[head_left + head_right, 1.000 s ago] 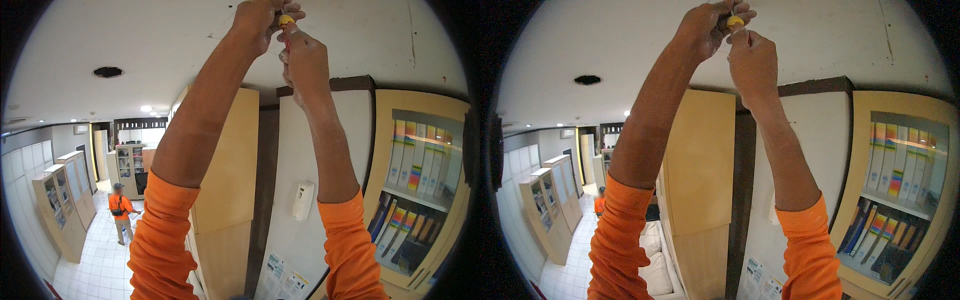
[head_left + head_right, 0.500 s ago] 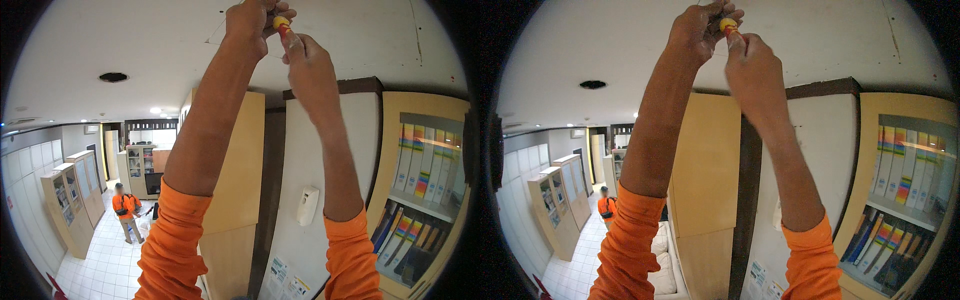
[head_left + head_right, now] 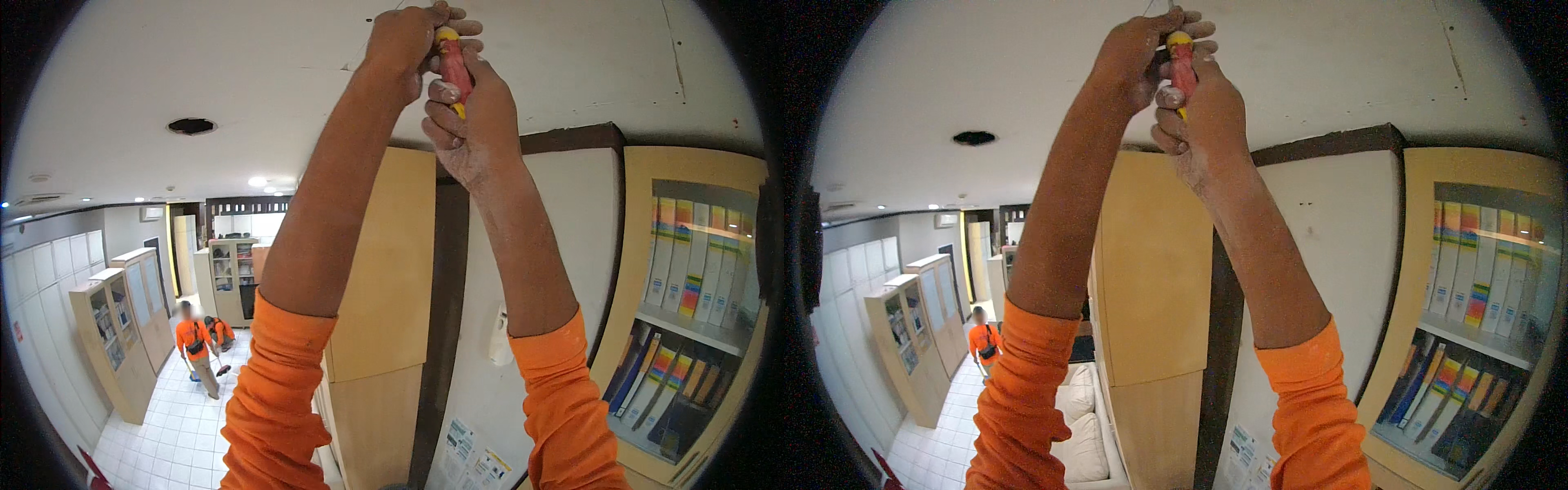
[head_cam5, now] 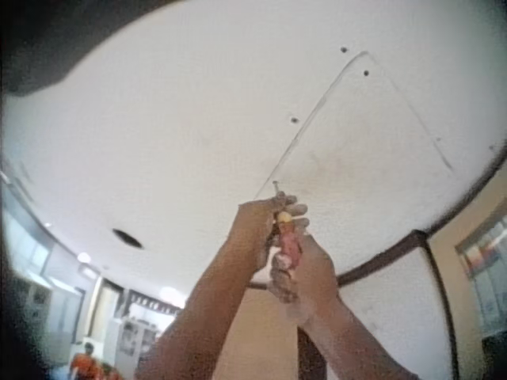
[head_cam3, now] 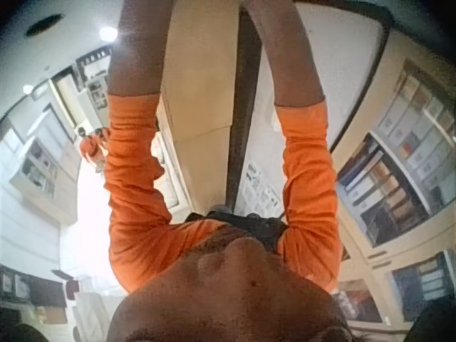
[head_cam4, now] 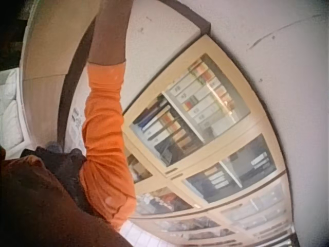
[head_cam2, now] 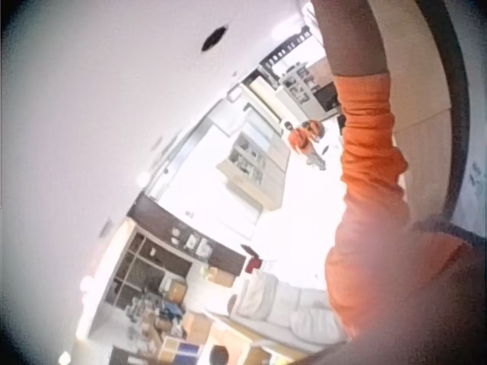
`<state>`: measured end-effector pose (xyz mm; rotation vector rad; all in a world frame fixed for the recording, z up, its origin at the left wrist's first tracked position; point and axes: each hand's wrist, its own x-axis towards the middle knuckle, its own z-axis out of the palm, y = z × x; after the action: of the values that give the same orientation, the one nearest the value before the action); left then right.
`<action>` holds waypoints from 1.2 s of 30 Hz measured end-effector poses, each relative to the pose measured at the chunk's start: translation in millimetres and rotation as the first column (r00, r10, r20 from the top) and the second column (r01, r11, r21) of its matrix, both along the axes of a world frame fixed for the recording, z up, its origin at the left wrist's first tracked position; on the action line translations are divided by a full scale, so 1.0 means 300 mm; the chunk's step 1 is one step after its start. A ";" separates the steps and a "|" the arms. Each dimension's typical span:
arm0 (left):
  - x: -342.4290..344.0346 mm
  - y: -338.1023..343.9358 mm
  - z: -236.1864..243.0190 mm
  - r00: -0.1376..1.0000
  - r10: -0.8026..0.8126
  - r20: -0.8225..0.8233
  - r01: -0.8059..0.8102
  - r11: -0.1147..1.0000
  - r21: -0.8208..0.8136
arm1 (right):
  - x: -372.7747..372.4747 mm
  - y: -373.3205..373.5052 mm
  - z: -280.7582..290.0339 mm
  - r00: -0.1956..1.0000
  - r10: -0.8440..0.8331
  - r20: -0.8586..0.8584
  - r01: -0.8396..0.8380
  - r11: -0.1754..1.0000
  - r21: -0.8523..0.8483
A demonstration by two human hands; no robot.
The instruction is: The person climbs a ladder and uses a screwdriver to fasten screws into the ceiling, securing ceiling panels in place. The person works on multiple screw holes along the ceiling edge near a wall cabinet.
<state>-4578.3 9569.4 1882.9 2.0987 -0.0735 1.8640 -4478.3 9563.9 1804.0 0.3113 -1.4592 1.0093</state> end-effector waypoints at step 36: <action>-0.074 -0.017 0.006 0.850 0.514 0.113 -0.526 0.820 0.228 | 0.069 0.004 -0.122 0.985 0.135 0.108 -0.142 0.988 0.065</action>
<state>-4600.6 9564.3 1884.8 2.4264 0.3050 2.3176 -4457.7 9565.1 1767.4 0.4235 -1.5870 1.0993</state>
